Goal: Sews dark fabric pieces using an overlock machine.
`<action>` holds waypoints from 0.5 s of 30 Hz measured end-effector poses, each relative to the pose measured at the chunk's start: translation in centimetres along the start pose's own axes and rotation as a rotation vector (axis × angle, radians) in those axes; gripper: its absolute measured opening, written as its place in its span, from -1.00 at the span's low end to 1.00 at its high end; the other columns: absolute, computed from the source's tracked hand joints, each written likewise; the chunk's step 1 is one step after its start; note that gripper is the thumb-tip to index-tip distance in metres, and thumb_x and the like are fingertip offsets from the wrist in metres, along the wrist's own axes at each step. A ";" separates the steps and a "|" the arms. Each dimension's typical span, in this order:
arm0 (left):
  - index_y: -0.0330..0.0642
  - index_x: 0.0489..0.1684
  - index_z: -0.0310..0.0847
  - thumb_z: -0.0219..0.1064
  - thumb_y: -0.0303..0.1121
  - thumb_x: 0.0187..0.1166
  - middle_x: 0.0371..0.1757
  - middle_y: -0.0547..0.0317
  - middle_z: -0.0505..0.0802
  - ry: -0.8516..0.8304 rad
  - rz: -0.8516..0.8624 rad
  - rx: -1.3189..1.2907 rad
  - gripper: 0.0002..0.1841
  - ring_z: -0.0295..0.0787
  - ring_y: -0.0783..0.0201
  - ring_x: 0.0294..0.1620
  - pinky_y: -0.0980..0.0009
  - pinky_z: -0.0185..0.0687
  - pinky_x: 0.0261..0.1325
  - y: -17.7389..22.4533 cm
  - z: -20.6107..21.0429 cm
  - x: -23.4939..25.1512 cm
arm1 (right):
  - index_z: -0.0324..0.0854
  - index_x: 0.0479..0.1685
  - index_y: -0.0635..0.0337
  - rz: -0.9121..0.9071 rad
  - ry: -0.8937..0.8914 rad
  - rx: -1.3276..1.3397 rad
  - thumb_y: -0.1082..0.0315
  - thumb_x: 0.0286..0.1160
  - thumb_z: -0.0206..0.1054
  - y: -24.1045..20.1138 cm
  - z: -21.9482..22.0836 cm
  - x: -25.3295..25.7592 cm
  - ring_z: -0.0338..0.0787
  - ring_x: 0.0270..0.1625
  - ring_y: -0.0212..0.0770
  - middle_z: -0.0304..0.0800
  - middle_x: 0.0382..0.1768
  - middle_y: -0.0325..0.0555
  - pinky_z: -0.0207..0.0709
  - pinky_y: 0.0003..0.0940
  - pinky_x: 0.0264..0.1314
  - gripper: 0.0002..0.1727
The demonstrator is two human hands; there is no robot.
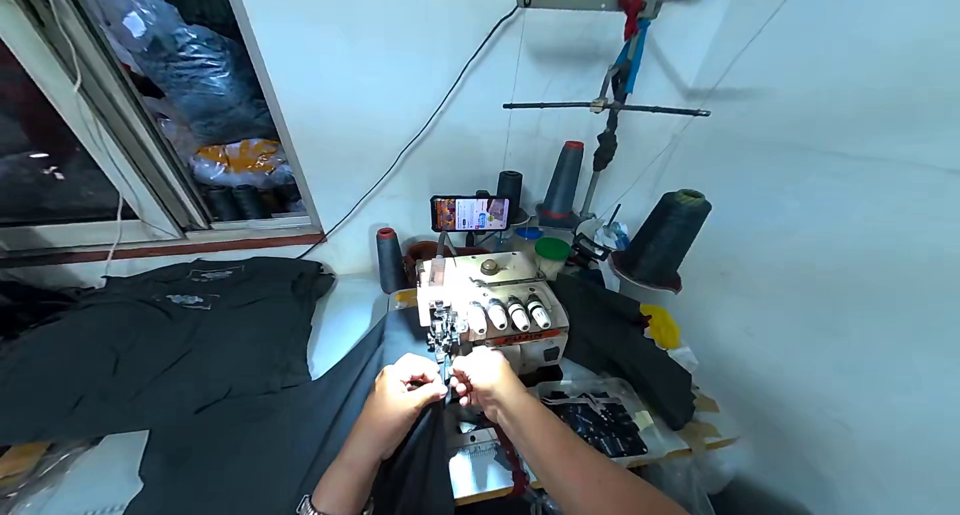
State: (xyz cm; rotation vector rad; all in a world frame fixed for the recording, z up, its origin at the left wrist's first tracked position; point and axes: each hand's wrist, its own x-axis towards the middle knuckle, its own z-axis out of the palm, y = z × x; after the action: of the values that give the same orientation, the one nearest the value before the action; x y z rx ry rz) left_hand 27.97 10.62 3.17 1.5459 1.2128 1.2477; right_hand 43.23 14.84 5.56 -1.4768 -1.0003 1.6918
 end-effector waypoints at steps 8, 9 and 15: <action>-0.16 -0.60 0.71 0.46 -0.57 0.27 -0.14 0.19 0.82 0.003 -0.029 -0.046 -0.88 0.74 0.42 -0.09 0.50 0.67 -0.02 0.3 -0.2 0.0 | 0.48 -0.40 0.27 -0.040 0.059 -0.013 0.50 0.62 0.28 0.3 0.9 0.5 0.41 -0.76 -0.44 0.44 -0.70 -0.26 0.37 -0.59 -0.70 -0.82; -0.16 -0.59 0.72 0.46 -0.58 0.27 -0.14 0.19 0.82 0.004 -0.032 -0.050 -0.88 0.74 0.41 -0.08 0.50 0.67 -0.02 0.3 -0.2 0.0 | 0.49 -0.41 0.27 -0.045 0.067 -0.018 0.51 0.60 0.29 0.4 1.0 0.5 0.41 -0.76 -0.44 0.44 -0.71 -0.25 0.37 -0.58 -0.70 -0.81; -0.16 -0.58 0.74 0.47 -0.51 0.30 -0.06 0.17 0.86 0.005 -0.019 -0.011 -0.90 0.78 0.40 -0.04 0.49 0.69 0.00 -0.1 -0.1 -0.2 | 0.48 -0.50 0.26 -0.068 0.062 -0.035 0.53 0.59 0.29 0.5 1.0 0.7 0.41 -0.77 -0.44 0.42 -0.71 -0.24 0.36 -0.60 -0.71 -0.77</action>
State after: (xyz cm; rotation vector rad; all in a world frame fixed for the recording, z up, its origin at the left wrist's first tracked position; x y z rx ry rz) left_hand 27.81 10.47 3.04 1.5212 1.2191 1.2447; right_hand 42.11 15.04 4.86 -1.4919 -1.0399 1.5783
